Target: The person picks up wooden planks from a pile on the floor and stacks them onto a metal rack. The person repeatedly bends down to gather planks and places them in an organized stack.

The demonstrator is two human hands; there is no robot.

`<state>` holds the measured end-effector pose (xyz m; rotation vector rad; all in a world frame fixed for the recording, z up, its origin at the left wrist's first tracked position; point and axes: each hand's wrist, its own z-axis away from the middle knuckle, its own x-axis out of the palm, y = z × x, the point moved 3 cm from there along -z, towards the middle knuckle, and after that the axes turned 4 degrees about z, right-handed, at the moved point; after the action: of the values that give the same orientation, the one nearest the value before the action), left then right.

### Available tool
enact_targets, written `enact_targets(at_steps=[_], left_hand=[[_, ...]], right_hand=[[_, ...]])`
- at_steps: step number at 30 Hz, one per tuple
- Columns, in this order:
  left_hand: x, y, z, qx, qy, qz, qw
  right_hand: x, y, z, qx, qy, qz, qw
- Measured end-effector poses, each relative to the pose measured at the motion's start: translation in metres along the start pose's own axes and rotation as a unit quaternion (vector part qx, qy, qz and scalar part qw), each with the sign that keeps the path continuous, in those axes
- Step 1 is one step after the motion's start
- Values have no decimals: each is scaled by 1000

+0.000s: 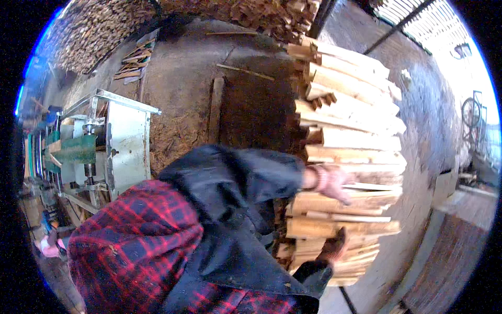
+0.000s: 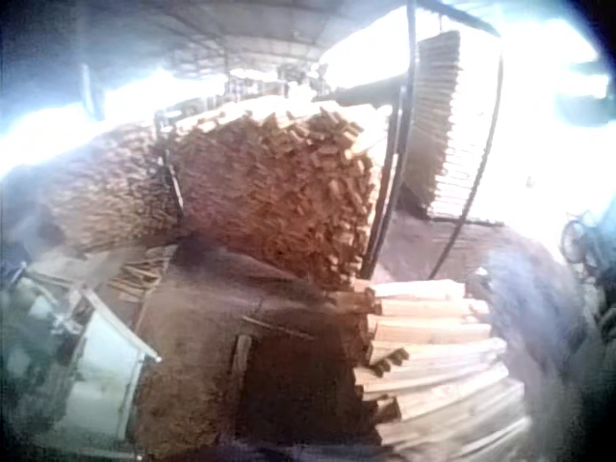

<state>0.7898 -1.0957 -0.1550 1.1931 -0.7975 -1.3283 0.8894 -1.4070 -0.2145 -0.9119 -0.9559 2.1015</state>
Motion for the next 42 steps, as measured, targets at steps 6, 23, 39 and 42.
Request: enact_targets(at_steps=[6, 23, 39, 42], left_hand=[[-97, -124, 173, -202, 188, 43, 960], [-300, -75, 330, -179, 315, 381, 851], [-441, -125, 270, -67, 444, 333, 829], [-445, -130, 287, -97, 525, 432, 727]], right_hand=[[35, -84, -17, -53, -10, -234, 971], [560, -402, 78, -153, -577, -64, 800], [719, -765, -99, -508, -327, 36, 796], [777, -859, -87, -444, -376, -8, 813]])
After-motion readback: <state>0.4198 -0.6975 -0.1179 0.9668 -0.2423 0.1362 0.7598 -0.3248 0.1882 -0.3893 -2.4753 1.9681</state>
